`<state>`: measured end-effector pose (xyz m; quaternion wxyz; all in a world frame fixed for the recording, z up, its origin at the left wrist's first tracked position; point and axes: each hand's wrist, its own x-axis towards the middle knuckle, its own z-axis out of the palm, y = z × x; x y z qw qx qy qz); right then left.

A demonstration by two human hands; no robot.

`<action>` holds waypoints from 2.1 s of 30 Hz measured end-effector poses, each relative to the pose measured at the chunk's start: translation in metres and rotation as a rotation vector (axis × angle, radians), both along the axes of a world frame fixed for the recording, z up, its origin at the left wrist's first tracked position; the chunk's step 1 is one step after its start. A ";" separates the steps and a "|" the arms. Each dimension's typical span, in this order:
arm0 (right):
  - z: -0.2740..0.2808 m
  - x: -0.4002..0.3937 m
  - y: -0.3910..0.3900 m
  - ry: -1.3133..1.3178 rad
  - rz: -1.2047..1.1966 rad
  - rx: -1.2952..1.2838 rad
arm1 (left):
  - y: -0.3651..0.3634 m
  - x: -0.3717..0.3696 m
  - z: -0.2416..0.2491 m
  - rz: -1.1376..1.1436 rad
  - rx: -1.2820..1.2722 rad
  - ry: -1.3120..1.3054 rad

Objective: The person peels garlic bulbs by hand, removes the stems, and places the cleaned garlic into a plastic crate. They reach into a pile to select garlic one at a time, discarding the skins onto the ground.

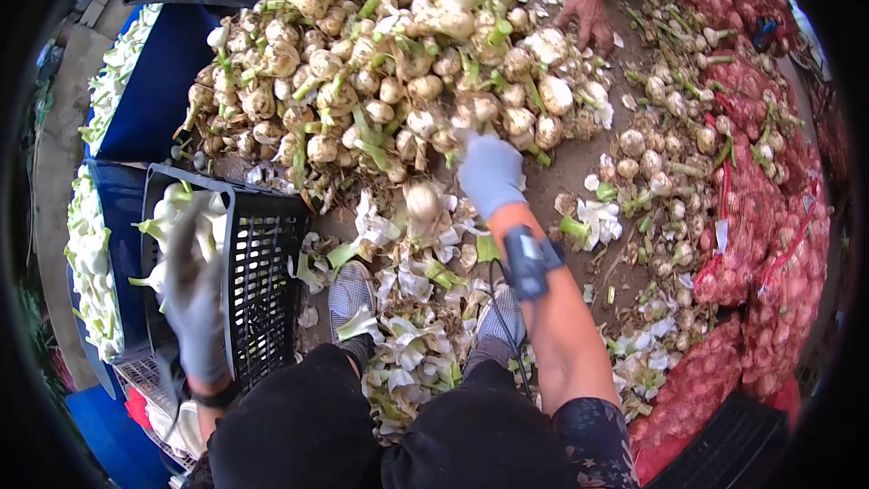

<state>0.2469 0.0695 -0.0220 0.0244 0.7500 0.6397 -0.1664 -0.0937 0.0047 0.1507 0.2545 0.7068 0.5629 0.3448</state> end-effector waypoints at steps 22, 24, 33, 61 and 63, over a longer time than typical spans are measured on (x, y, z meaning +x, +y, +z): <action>0.064 -0.043 -0.115 1.442 -0.547 -0.277 | -0.007 0.100 -0.120 -0.406 -0.788 -0.633; 0.061 -0.041 -0.117 1.391 -0.514 -0.239 | -0.009 0.100 -0.121 -0.402 -0.950 -0.777; 0.046 -0.066 -0.120 1.453 -0.422 0.370 | -0.008 0.105 -0.118 -0.343 -1.291 -1.080; 0.074 -0.054 -0.157 0.717 0.720 -0.854 | 0.011 0.071 -0.129 0.084 -0.712 -1.439; 0.073 -0.051 -0.157 0.642 0.705 -0.782 | 0.015 0.057 -0.089 0.134 -0.486 -0.982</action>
